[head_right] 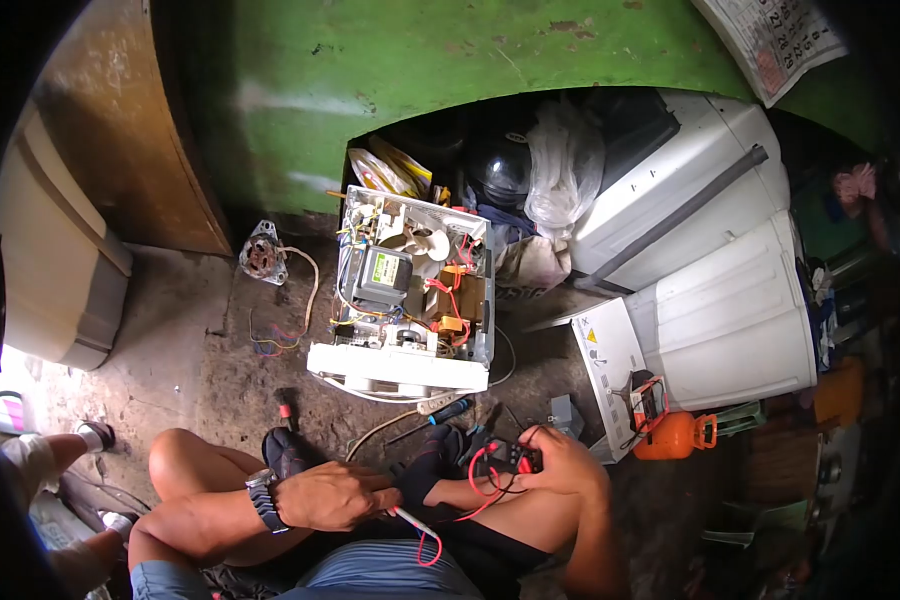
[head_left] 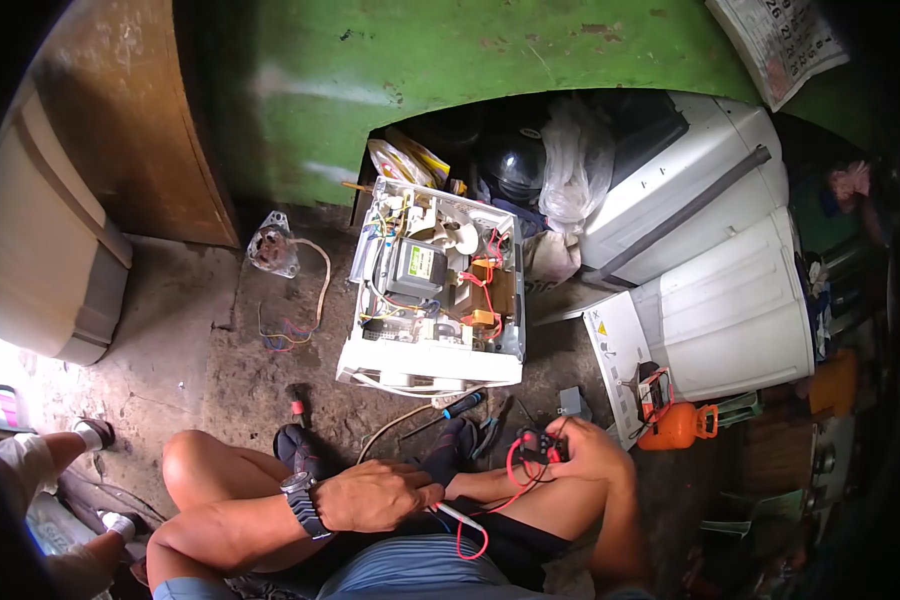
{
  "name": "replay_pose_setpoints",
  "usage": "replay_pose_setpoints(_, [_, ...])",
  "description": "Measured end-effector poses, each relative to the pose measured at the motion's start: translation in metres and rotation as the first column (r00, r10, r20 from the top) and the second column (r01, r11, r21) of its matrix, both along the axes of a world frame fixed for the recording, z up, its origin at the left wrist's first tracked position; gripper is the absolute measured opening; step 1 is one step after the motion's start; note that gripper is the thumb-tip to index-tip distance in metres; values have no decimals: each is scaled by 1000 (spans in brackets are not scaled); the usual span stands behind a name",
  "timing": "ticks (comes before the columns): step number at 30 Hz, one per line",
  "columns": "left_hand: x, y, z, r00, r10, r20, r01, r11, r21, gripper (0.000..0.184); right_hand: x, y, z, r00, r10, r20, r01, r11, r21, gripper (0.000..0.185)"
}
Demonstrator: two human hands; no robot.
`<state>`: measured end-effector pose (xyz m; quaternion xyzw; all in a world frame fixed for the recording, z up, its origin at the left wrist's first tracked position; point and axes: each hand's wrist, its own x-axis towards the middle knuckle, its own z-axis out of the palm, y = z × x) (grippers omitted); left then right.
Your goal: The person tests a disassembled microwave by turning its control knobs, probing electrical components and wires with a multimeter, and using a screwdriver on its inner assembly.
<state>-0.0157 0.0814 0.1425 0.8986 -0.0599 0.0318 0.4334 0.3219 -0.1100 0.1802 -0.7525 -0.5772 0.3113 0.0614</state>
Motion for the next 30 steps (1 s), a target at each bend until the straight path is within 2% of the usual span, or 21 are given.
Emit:
replay_pose_setpoints(1, [0,-1,0,1000,6,21,-6,1000,-17,21,-5,4,19,997,-77,5,78,997,-25,62])
replay_pose_setpoints(2, [1,-1,1,1000,6,21,-6,1000,-18,21,-3,7,28,997,-78,5,78,997,-27,62])
replay_pose_setpoints(4, [2,0,5,998,-18,54,20,999,-51,21,1,12,42,985,-158,62,147,978,151,61])
replay_pose_setpoints(6, [4,1,9,994,-8,113,15,998,-63,22,0,33,54,978,-179,105,158,971,182,62])
replay_pose_setpoints(8, [6,2,13,985,6,174,6,997,-71,22,-2,57,61,964,-229,133,184,940,286,60])
replay_pose_setpoints(10, [7,4,17,965,54,258,-40,998,-58,24,-5,84,63,961,-211,180,154,945,287,59])
replay_pose_setpoints(12, [7,9,17,955,68,290,-60,998,-35,26,-3,110,57,932,-140,335,13,935,355,59])
replay_pose_setpoints(13, [8,12,18,944,74,322,-74,997,-12,28,-8,123,59,931,-195,309,93,944,316,59])
replay_pose_setpoints(14, [8,15,19,943,85,321,-85,996,-14,28,-8,135,57,933,-184,309,83,946,314,59])
replay_pose_setpoints(16, [9,21,22,891,132,435,-135,991,-24,26,-7,154,49,909,-190,371,77,951,300,59])
replay_pose_setpoints(20, [2,43,36,888,169,428,-175,984,-25,28,-15,183,38,891,-225,394,79,932,355,60])
replay_pose_setpoints(22, [-5,59,47,906,226,358,-254,967,31,31,-19,196,38,894,-224,388,99,943,317,61])
replay_pose_setpoints(24, [-7,75,46,870,292,397,-319,948,1,30,-19,203,33,880,-276,386,137,927,350,62])
replay_pose_setpoints(25, [-7,86,45,823,343,453,-381,925,-7,30,-21,204,32,853,-230,468,61,935,349,63])
replay_pose_setpoints(26, [-8,96,44,770,389,506,-441,897,-19,30,-22,205,31,856,-219,469,51,938,344,63])
replay_pose_setpoints(27, [-11,108,44,755,437,489,-500,866,0,32,-23,205,33,834,-159,529,-46,934,354,62])
replay_pose_setpoints(28, [-10,117,40,708,508,492,-561,826,-45,32,-24,204,35,803,-104,587,-142,923,359,62])
replay_pose_setpoints(29, [-9,128,34,647,565,512,-600,792,-115,34,-23,203,38,825,-77,559,-89,960,264,66])
replay_pose_setpoints(30, [-9,139,30,582,618,528,-631,753,-185,36,-22,201,37,825,-71,561,-95,960,262,66])
